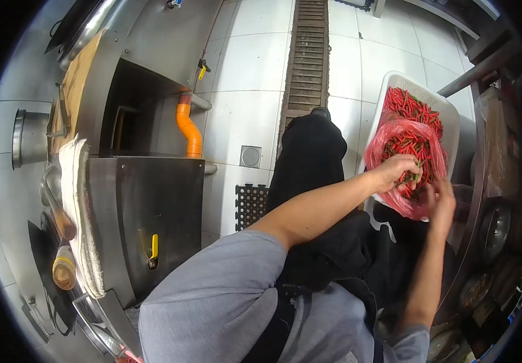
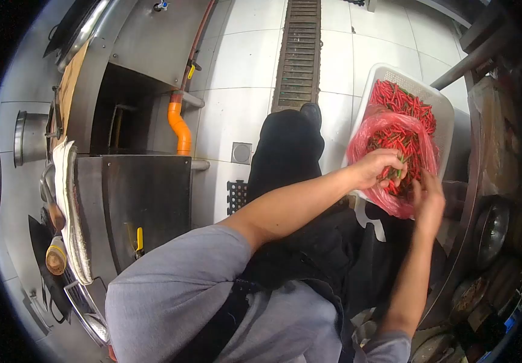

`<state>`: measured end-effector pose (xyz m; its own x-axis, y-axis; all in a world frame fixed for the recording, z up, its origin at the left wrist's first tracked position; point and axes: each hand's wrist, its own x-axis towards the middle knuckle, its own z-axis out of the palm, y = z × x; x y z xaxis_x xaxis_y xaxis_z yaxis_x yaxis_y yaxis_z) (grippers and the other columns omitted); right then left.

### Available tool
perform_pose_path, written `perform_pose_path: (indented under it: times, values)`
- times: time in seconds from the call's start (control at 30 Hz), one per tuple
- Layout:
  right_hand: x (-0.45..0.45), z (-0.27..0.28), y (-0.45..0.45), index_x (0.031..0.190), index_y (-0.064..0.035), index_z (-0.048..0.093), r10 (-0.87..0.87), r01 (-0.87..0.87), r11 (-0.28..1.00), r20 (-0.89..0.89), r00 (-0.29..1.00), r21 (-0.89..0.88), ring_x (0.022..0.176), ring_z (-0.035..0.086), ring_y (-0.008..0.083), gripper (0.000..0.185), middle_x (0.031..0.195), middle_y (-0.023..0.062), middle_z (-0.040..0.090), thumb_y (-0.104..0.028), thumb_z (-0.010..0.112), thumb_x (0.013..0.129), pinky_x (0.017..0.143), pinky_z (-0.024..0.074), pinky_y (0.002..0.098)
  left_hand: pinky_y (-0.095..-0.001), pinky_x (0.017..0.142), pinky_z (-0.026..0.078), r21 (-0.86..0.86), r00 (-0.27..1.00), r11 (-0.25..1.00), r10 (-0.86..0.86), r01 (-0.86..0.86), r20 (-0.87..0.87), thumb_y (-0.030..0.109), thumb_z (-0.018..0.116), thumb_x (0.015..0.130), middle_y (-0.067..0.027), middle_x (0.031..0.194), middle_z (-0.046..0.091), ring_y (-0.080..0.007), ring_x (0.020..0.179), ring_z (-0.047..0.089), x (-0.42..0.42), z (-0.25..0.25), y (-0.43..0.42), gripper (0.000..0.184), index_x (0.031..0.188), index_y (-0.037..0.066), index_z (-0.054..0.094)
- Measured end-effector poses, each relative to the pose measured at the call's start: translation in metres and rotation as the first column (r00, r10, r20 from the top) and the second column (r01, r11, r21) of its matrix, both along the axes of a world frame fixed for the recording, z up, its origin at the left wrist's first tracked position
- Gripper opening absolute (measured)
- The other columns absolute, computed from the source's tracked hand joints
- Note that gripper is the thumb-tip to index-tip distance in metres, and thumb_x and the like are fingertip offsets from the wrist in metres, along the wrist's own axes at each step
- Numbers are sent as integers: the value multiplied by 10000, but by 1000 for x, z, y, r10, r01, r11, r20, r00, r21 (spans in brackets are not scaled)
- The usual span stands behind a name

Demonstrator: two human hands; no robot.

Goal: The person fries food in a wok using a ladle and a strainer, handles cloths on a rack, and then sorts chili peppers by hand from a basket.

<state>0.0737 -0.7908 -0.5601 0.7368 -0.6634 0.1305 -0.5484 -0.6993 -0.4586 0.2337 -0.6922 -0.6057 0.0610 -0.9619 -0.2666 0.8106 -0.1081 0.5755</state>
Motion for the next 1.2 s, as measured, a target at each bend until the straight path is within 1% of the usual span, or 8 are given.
perform_pose_path:
  times: [0.07,0.1,0.23,0.83,0.93,1.0,1.1,1.2]
  values:
    - [3,-41,-2,1122,-52,608,22,-56,975,-156,987,-215,868,628,348,381,1028,172,623,-203,698,784,743,503,416,-248,386,324,-10,1000,1000,6,-6,-8,149,541,815,-64,776,595,-153,593,585,4,2,3,117,896,66,523]
    - [12,-37,6,1105,-70,613,-53,11,990,-302,952,-141,882,628,356,389,1018,176,625,-254,706,775,757,500,429,-245,387,319,-21,1000,1000,12,-13,-18,155,550,813,-63,783,597,-156,599,587,5,5,5,130,907,69,520]
    - [7,-43,10,1036,-69,628,-64,71,997,-185,981,34,900,628,356,283,952,178,656,-201,680,791,752,492,433,-224,401,335,33,1000,999,8,-7,-28,135,633,777,-71,765,596,-165,604,588,13,9,4,157,890,73,544]
    - [6,-54,-5,883,-76,670,-187,200,979,-237,953,34,829,622,358,188,859,155,656,-238,665,788,748,489,443,-215,419,341,75,989,988,126,-132,73,53,643,806,-34,754,557,-116,599,553,15,-4,-6,191,938,74,506]
    - [4,-58,-8,899,-49,655,-206,213,941,-54,977,264,712,649,297,147,799,128,668,-165,649,808,666,512,387,-217,414,345,98,986,985,132,-141,99,87,647,824,-24,743,553,-110,587,549,16,-3,-6,179,937,75,509]
    - [-2,-53,-9,934,-6,630,-420,162,625,154,894,763,604,630,179,129,780,85,665,-86,615,835,565,486,290,-218,408,345,115,987,984,124,-136,105,116,648,838,-15,734,551,-104,577,545,15,-3,-7,170,935,78,513]
    - [-9,-29,-1,962,33,602,-567,90,485,234,790,870,569,590,101,137,799,64,652,-54,589,857,517,437,215,-204,392,325,205,986,977,20,-55,167,177,634,870,4,704,549,-86,553,535,8,-5,-10,136,896,88,534]
    - [-12,-26,4,992,44,591,-554,64,503,265,789,862,579,599,117,163,825,83,661,-54,588,862,535,441,219,-198,394,314,199,961,974,-156,110,230,207,607,894,2,728,561,-78,562,534,-2,-9,-12,157,952,63,586]
